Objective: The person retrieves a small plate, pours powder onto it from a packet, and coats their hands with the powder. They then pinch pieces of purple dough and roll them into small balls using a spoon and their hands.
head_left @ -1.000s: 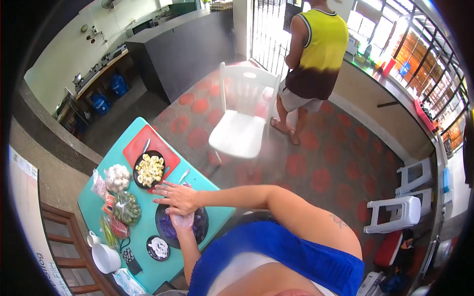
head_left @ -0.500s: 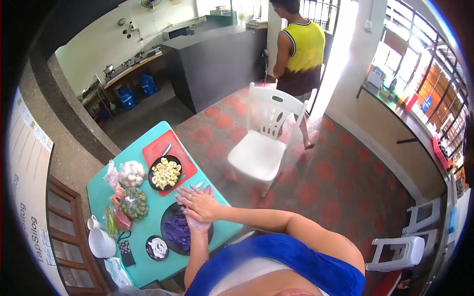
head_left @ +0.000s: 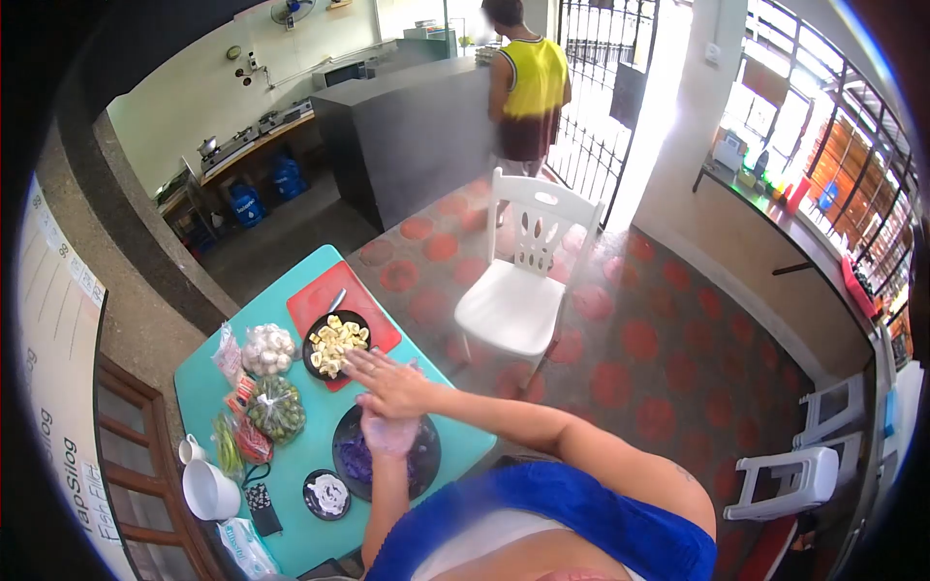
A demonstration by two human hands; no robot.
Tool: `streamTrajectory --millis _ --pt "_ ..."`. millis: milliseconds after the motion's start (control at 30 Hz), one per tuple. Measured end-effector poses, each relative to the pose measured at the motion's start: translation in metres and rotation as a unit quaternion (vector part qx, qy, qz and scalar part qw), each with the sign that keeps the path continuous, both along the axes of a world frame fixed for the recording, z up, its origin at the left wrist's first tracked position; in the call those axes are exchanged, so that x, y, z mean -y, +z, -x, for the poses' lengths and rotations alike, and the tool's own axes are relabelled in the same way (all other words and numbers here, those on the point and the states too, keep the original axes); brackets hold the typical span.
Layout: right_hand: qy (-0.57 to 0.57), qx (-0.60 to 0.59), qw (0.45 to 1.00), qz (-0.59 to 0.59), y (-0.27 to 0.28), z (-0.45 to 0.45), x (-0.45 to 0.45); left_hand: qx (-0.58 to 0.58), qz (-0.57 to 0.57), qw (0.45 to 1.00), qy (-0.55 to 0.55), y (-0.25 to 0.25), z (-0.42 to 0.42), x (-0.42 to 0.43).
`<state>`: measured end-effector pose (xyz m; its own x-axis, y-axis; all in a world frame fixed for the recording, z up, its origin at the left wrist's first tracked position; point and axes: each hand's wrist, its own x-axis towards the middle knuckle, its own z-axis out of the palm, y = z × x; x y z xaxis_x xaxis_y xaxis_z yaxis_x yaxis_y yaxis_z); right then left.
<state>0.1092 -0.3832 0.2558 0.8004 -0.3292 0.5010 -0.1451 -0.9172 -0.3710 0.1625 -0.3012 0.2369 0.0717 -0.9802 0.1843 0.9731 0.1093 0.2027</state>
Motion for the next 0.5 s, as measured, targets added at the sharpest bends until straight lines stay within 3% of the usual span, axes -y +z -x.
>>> streamTrajectory --millis 67,133,167,200,267,300,333,400,433,467,500 --pt "0.008 0.002 1.0 0.009 -0.002 0.013 -0.009 -0.052 0.0 0.998 -0.046 -0.007 -0.02 -0.003" --pt "-0.024 -0.073 0.996 0.045 -0.005 0.015 -0.049 0.163 0.259 0.952 -0.021 -0.029 -0.027 0.006" --pt "0.065 0.004 0.998 0.017 -0.011 0.006 -0.058 0.222 0.063 0.972 -0.033 -0.039 -0.022 -0.001" --pt "0.066 0.003 0.998 0.018 -0.015 0.0 -0.055 0.222 0.064 0.973 -0.033 -0.049 -0.019 0.001" --pt "0.024 0.024 0.997 -0.071 -0.005 -0.004 -0.045 0.178 0.177 0.959 -0.128 -0.051 -0.008 0.0" --pt "-0.007 0.044 0.996 -0.084 -0.01 -0.004 -0.029 0.038 -0.029 0.999 -0.004 -0.049 -0.005 -0.002" --pt "-0.008 0.042 0.995 -0.085 -0.018 -0.001 -0.026 0.036 -0.031 0.999 -0.005 -0.04 -0.012 -0.008" --pt "-0.035 -0.031 0.998 -0.031 -0.028 0.009 -0.023 -0.119 -0.019 0.991 -0.066 -0.021 -0.034 -0.016" --pt "-0.004 -0.041 0.999 -0.023 -0.027 0.012 -0.039 0.045 0.004 0.999 -0.006 -0.035 -0.035 -0.012" --pt "-0.004 -0.044 0.999 -0.022 -0.013 0.011 -0.051 0.042 0.005 0.999 -0.006 -0.056 -0.034 -0.003" --pt "0.019 -0.043 0.999 0.012 0.003 0.01 -0.066 0.121 0.062 0.99 -0.04 -0.08 -0.029 0.008"
